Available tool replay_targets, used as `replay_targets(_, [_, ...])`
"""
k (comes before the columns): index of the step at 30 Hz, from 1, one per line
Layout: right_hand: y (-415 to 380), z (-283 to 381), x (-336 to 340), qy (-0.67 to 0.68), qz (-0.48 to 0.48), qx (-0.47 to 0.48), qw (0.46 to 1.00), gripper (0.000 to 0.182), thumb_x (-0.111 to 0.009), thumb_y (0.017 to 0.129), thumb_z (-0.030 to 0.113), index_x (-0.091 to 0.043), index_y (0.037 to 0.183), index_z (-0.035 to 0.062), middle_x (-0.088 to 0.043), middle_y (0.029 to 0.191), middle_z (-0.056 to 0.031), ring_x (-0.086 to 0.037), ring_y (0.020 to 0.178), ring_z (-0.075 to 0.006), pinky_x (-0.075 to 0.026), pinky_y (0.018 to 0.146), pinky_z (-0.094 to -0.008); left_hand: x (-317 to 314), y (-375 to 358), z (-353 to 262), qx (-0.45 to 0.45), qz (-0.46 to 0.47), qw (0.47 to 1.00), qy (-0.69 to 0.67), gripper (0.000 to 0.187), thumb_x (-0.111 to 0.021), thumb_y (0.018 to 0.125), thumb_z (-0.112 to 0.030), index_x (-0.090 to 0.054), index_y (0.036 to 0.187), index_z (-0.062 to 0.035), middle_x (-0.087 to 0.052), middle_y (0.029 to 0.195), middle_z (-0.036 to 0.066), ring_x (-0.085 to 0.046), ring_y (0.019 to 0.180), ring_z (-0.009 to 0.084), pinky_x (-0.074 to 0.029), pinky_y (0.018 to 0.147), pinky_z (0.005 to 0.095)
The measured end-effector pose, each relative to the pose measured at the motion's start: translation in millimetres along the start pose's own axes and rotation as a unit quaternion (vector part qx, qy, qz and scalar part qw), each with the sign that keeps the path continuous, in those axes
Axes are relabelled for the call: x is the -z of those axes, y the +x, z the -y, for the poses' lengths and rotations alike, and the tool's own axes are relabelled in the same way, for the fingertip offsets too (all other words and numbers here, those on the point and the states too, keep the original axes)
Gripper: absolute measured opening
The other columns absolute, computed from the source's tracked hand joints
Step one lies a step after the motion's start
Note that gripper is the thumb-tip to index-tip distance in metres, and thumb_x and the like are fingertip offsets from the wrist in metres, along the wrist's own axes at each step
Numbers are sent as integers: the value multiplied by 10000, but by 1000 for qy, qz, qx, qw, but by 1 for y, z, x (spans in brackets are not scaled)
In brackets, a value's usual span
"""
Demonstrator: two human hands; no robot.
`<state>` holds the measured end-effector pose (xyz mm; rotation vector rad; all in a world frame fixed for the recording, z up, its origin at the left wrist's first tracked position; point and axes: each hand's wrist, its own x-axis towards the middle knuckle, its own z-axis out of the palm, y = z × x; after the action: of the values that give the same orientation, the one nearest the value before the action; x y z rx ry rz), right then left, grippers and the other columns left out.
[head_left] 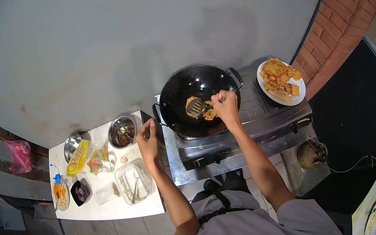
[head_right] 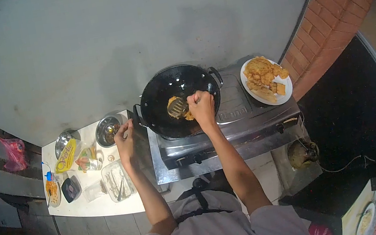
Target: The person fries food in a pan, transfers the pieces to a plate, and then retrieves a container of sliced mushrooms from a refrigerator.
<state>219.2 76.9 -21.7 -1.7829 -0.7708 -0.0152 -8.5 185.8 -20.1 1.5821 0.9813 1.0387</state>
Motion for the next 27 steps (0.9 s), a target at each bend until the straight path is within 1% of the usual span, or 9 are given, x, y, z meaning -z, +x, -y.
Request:
replay_targets(8, [-7, 1, 2, -4, -9, 3, 1000, 196, -585, 729, 55, -524, 596, -76, -529, 552, -225, -590, 541, -357, -431, 516, -394, 1, -1, -1, 7, 4, 999, 33, 311, -578, 882, -178, -601, 1078, 62, -638, 1016, 156, -584, 938, 176, -435, 854, 280])
replay_targets(10, [-9, 2, 2, -4, -6, -20, 1000, 196, -589, 728, 56, -524, 599, -77, -540, 566, -225, -592, 549, -360, -433, 521, -396, 1, -1, -1, 17, 8, 999, 43, 325, -582, 880, -184, -594, 1087, 67, -635, 1025, 163, -586, 940, 185, -435, 855, 281])
replay_targets(11, [-9, 1, 1, -4, -7, -20, 1000, 196, -589, 728, 56, -524, 599, -77, -540, 566, -225, -592, 549, -360, -433, 521, -396, 2, -1, 2, 16, 8, 999, 43, 325, -582, 880, -184, -594, 1087, 67, -635, 1025, 163, -586, 940, 185, -435, 855, 281])
replay_targets(13, [-10, -2, 0, 8, -18, -8, 1000, 193, -595, 726, 56, -527, 604, -78, -549, 577, -225, -594, 555, -358, -434, 526, -394, 1, 1, 9, 4, 13, 997, 73, 363, -594, 877, -263, -606, 1111, 15, -645, 1023, 117, -574, 898, 152, -430, 831, 291])
replay_targets(17, [-10, -3, 0, -2, -19, -6, 1000, 192, -597, 727, 54, -530, 606, -79, -554, 587, -228, -599, 566, -355, -437, 533, -395, -3, 0, 13, 41, 18, 999, 31, 369, -592, 878, -269, -603, 1118, 11, -643, 1031, 124, -575, 871, 151, -434, 818, 293])
replay_targets(19, [-10, -4, -1, 0, -21, -2, 1000, 191, -603, 726, 51, -529, 607, -78, -549, 577, -223, -596, 561, -354, -436, 530, -386, -4, -1, 8, 70, 27, 997, 19, 376, -586, 880, -262, -595, 1120, 26, -640, 1037, 136, -579, 899, 159, -430, 834, 293])
replay_targets(22, [-11, -3, 0, 11, -16, -17, 1000, 190, -607, 723, 50, -525, 605, -76, -543, 563, -216, -594, 550, -346, -431, 523, -377, -6, -2, 4, 25, 30, 999, 29, 381, -581, 881, -253, -586, 1121, 44, -636, 1051, 152, -581, 952, 174, -421, 866, 297])
replay_targets(26, [-10, -9, -1, 42, -27, 17, 999, 204, -615, 740, 55, -526, 607, -70, -535, 544, -201, -569, 497, -323, -416, 503, -370, -7, -1, 1, 40, 35, 998, 22, 388, -578, 881, -251, -580, 1121, 54, -629, 1067, 166, -576, 1004, 191, -408, 901, 303])
replay_targets(27, [-9, -7, 2, 39, -13, 15, 999, 218, -622, 753, 70, -530, 609, -65, -533, 537, -190, -552, 469, -294, -405, 490, -365, -7, 0, 2, 22, 29, 999, 11, 373, -580, 885, -217, -566, 1130, 64, -632, 978, 126, -564, 854, 142, -427, 765, 263])
